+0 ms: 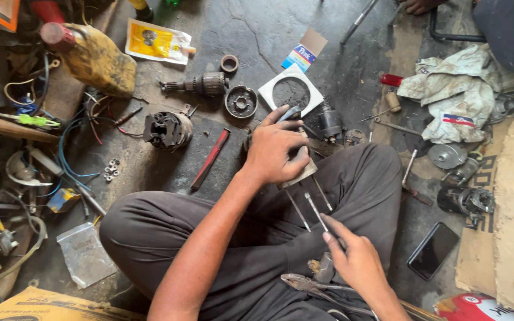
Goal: The person sits on the workshop floor and disassembles a starter motor. They first scrape the inside of the aluminum housing with a long screwdriver-like tool, then pull the motor apart, remove the end cap, and use pliers to pry and extract the carbon brush assembly and internal components.
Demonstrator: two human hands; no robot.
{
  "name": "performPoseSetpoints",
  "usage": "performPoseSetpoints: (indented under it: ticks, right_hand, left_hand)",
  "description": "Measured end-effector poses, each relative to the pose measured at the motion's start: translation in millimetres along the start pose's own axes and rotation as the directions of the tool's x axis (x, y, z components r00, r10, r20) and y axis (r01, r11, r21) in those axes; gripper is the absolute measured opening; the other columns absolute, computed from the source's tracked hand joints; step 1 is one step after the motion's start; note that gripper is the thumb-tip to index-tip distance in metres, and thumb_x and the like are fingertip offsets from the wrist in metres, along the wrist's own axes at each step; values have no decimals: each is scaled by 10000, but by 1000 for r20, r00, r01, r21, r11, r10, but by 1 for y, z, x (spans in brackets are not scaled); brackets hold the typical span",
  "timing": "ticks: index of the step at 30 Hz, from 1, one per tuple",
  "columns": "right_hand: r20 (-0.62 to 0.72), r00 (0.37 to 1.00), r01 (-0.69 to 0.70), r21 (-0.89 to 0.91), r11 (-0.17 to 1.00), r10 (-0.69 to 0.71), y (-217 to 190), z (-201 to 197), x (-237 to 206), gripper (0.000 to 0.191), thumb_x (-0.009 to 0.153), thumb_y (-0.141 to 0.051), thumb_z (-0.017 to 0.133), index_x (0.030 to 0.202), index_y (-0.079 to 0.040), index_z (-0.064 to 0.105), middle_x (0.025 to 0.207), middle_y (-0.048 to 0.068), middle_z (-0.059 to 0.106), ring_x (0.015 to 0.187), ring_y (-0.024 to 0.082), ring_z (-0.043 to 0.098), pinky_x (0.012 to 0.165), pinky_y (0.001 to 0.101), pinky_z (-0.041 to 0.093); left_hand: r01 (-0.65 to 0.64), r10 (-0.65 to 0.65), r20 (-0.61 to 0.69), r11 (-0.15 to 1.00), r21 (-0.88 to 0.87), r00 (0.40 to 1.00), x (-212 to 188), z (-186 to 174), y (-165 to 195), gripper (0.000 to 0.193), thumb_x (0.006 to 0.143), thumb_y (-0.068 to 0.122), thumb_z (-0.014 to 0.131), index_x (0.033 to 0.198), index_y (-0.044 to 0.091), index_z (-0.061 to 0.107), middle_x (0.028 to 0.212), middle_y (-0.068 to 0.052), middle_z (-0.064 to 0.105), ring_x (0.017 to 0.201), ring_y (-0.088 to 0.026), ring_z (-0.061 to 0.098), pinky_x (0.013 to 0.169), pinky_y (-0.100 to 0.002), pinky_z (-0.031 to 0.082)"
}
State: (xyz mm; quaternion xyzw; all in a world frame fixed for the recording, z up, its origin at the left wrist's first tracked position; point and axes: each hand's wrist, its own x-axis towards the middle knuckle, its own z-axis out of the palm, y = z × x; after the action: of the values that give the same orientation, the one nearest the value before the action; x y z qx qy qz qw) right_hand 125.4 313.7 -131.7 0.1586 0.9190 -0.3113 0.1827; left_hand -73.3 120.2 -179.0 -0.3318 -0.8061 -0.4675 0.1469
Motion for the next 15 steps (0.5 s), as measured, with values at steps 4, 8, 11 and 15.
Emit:
performPoseSetpoints:
  ticks: [4,8,11,15]
  right_hand:
    - [-33,999,-35,144,989,40,18,11,0,415,926,-206,656,1340,-185,672,535,111,490,502,149,420,490,341,421]
    - [96,994,-79,322,943,51,30,27,4,428,925,-190,649,1349,-129,666,650,72,624,587,106,518,553,309,480]
    - [148,974,45,619,784,-172,41,21,19,410,939,-146,628,1328,-17,622,1071,40,745,946,59,631,841,247,519]
    - [68,993,60,429,901,-98,55,13,22,385,940,-176,686,1299,-38,673,1009,77,791,933,83,672,855,268,549]
  left_hand:
    - [-5,5,-13,1000,-4,1000,-2,2,0,128,785,221,672,821,130,754,881,-44,766,1068,-249,728,1209,-487,396]
    - [13,-13,-19,1000,-13,1000,-1,-1,1,156,760,234,677,838,119,749,910,-115,749,1067,-279,721,1188,-502,403]
    - [9,-9,-17,1000,14,1000,0,-5,5,167,785,235,679,866,98,730,971,-154,746,1086,-312,704,1209,-509,401]
    - [17,-17,-11,1000,13,1000,4,-1,7,160,755,239,684,845,148,780,963,-110,776,1118,-310,694,1148,-514,384]
